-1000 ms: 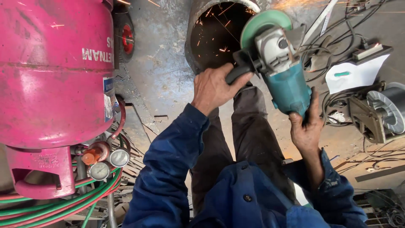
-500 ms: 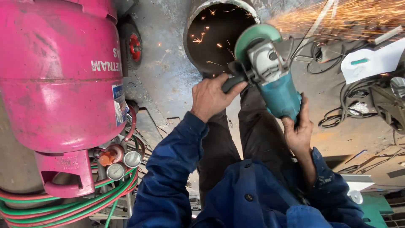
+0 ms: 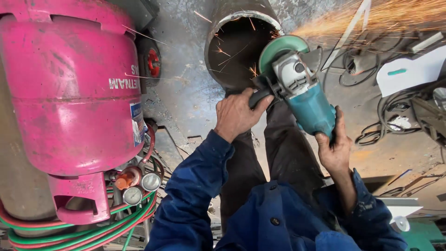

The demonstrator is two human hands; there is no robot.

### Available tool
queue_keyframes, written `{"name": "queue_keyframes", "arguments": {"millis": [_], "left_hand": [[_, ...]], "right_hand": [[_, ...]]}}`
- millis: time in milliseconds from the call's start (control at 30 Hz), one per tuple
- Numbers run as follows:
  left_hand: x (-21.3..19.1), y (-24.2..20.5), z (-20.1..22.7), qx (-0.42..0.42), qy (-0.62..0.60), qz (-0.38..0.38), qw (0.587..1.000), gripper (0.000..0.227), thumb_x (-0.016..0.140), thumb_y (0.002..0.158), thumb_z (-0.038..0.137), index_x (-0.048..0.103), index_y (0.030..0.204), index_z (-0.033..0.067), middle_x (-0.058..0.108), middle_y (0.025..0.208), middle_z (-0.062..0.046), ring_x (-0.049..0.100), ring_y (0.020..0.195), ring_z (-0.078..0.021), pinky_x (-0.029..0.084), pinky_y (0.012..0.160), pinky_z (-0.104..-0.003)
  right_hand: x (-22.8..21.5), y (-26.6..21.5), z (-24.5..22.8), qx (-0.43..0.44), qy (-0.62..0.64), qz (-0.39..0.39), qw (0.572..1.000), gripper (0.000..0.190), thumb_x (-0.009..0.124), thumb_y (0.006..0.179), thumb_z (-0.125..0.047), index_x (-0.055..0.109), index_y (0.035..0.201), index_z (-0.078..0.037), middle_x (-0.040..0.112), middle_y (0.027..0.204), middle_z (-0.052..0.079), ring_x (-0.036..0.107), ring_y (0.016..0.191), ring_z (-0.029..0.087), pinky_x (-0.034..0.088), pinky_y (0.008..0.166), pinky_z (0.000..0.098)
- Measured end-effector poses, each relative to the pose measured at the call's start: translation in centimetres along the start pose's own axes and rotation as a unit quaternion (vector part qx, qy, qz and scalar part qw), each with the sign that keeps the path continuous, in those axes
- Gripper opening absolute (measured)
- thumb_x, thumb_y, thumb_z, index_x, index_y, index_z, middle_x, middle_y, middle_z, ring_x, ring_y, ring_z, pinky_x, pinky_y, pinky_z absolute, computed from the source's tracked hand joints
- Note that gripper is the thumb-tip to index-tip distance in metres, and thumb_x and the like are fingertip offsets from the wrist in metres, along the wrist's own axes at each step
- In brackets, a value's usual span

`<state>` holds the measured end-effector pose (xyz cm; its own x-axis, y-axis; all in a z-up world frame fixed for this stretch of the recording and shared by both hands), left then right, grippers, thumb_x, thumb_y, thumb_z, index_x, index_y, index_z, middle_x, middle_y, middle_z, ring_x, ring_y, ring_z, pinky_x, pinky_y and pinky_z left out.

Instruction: Grinding the inner edge of a large metal pipe using an angle grinder in a workshop.

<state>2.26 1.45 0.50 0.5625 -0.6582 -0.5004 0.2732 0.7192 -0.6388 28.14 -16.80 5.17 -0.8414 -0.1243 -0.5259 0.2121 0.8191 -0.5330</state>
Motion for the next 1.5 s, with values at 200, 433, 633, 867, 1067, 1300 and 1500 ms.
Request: {"name": "queue_keyframes", "arguments": {"millis": [200,433,633,867,1067,1300,1500], "left_hand": [[-1.5,1.7,0.2,-0.013,0.005,-0.005,1.000,0.055,0.062,0.091,0.064,0.070,0.094,0.0099,0.072,0.070,-0.016,0.071,0.069,-0.0394,0.050,0.061,-0.054],[-0.6,2.1,-0.3,-0.021,-0.055,-0.065,0.996,0.057,0.057,0.091,0.066,0.071,0.100,0.0118,0.071,0.068,-0.012,0.073,0.063,-0.0353,0.054,0.060,-0.049],[-1.2,2.2,0.2,-0.005,-0.048,-0.013,0.999,0.057,0.059,0.092,0.066,0.073,0.096,0.0104,0.072,0.069,-0.015,0.072,0.069,-0.0376,0.052,0.065,-0.052],[-1.2,2.5,-0.3,-0.018,-0.078,-0.040,0.996,0.054,0.060,0.091,0.065,0.071,0.090,0.0117,0.070,0.068,-0.015,0.071,0.070,-0.0378,0.051,0.065,-0.052],[-1.1,2.0,0.5,-0.011,-0.111,-0.026,0.993,0.051,0.062,0.091,0.062,0.071,0.090,0.0119,0.072,0.069,-0.014,0.071,0.067,-0.0371,0.052,0.066,-0.052],[-0.4,-1.3,-3.0,-0.036,-0.122,0.032,0.991,0.052,0.063,0.093,0.060,0.071,0.096,0.0090,0.072,0.076,-0.017,0.071,0.076,-0.0404,0.054,0.067,-0.051],[1.0,-3.1,-2.3,-0.062,-0.143,0.064,0.986,0.041,0.072,0.089,0.052,0.074,0.094,0.0119,0.070,0.067,-0.014,0.072,0.063,-0.0348,0.056,0.060,-0.045]], "right_hand": [[-0.7,2.9,-2.5,0.141,-0.030,-0.021,0.989,0.083,0.065,0.100,-0.033,0.030,0.167,-0.002,0.069,0.110,0.021,0.062,0.095,0.018,0.052,0.089,0.0327],[-2.0,3.9,-4.2,0.027,-0.073,-0.021,0.997,0.076,0.063,0.111,-0.040,0.027,0.166,-0.001,0.067,0.135,0.027,0.067,0.120,0.027,0.053,0.104,0.0365],[-3.1,3.5,-5.8,0.126,-0.092,-0.039,0.987,0.088,0.062,0.100,-0.050,0.030,0.167,-0.002,0.068,0.128,0.024,0.069,0.114,0.027,0.054,0.098,0.0382],[-3.7,6.0,-7.7,0.041,-0.121,-0.035,0.991,0.082,0.067,0.107,-0.044,0.032,0.166,0.001,0.063,0.141,0.027,0.066,0.129,0.032,0.054,0.105,0.0404],[-4.3,3.9,-7.2,0.061,-0.111,-0.031,0.991,0.080,0.066,0.106,-0.041,0.032,0.165,0.000,0.068,0.131,0.026,0.069,0.117,0.031,0.054,0.100,0.0410],[-2.5,5.5,-8.7,0.070,-0.192,-0.076,0.976,0.081,0.073,0.097,-0.035,0.040,0.163,-0.002,0.069,0.128,0.027,0.071,0.110,0.032,0.056,0.088,0.0397],[-3.9,2.6,-5.6,0.018,-0.146,-0.067,0.987,0.075,0.072,0.098,-0.030,0.043,0.159,0.001,0.066,0.137,0.025,0.068,0.124,0.028,0.054,0.101,0.0381]]}}
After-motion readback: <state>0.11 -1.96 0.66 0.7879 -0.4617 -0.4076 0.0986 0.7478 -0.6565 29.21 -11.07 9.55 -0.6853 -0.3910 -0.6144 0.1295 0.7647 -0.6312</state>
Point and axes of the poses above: each hand's wrist, its own y-axis towards the middle knuckle, its own x-axis out of the palm, z = x × y, the point moved 3 cm from there along y, towards the middle knuckle
